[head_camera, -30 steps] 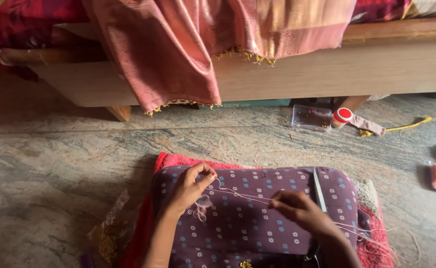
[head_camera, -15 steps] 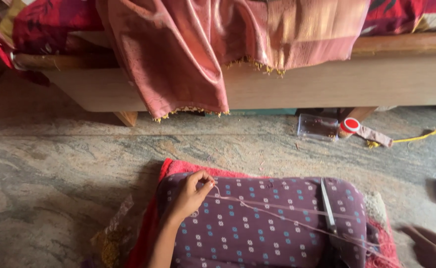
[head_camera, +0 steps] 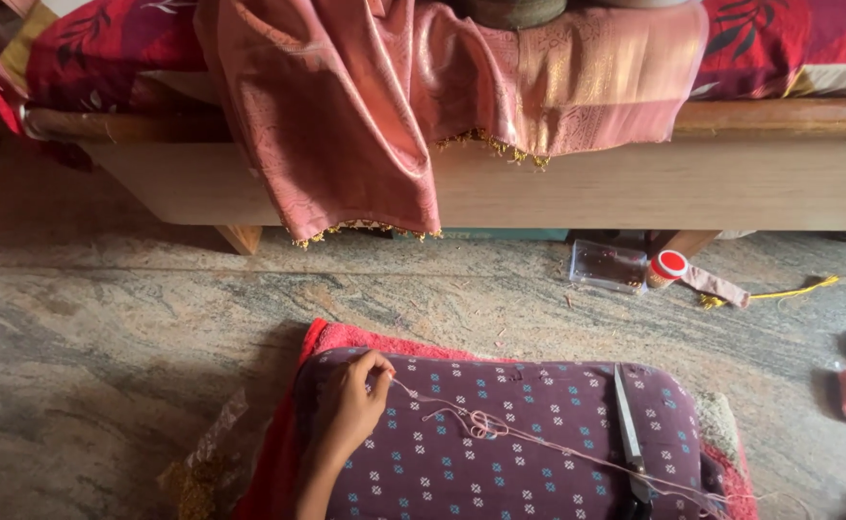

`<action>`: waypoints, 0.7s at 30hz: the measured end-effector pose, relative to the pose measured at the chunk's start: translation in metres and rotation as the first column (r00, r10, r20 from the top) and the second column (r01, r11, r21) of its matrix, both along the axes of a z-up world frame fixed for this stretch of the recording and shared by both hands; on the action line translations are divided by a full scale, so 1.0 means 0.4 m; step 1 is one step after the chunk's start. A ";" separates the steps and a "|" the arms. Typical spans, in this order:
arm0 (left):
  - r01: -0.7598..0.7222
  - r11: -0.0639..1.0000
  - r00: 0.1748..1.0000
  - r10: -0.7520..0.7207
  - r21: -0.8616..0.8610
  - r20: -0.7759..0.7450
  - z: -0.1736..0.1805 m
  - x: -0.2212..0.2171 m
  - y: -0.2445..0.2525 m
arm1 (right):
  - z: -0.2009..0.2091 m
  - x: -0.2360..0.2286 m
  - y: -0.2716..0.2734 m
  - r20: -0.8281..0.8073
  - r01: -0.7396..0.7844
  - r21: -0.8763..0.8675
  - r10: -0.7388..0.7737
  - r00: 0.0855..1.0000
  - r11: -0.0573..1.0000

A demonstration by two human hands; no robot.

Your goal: The person is manually preparing a thread or cord for handcrafting or decorative purposes, possibly for a garment.

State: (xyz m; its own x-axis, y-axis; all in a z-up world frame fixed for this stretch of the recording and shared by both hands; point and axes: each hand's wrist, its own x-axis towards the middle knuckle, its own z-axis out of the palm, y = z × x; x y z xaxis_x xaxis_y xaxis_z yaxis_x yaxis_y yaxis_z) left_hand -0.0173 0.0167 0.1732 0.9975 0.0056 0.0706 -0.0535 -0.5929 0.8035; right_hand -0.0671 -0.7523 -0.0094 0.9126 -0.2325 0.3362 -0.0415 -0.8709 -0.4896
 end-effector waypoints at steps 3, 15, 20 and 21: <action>-0.100 0.986 0.995 0.099 0.131 0.019 0.041 -0.025 -0.008 | 0.046 -0.002 0.317 0.059 -0.025 -0.173 0.035 0.998 0.985; -0.381 0.917 0.919 0.361 0.122 0.157 -0.046 -0.151 -0.074 | 0.396 -0.107 1.108 -0.114 -0.211 0.099 0.221 0.969 0.973; -0.094 0.929 0.977 0.016 0.358 0.214 -0.097 -0.142 -0.131 | 0.388 -0.136 1.097 -0.115 -0.239 0.097 0.249 0.962 0.966; -0.089 0.918 0.964 -0.018 0.386 0.265 -0.112 -0.139 -0.131 | 0.389 -0.148 1.092 -0.152 -0.177 0.113 0.193 0.969 0.978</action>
State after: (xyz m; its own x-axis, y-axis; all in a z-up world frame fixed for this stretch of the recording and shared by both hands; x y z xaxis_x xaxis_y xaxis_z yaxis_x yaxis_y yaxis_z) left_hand -0.0730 -0.0358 0.1282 0.9435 -0.0409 0.3288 -0.2000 -0.8613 0.4670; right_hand -0.1263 -0.3156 0.1461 0.9831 -0.0787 0.1653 0.0307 -0.8191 -0.5729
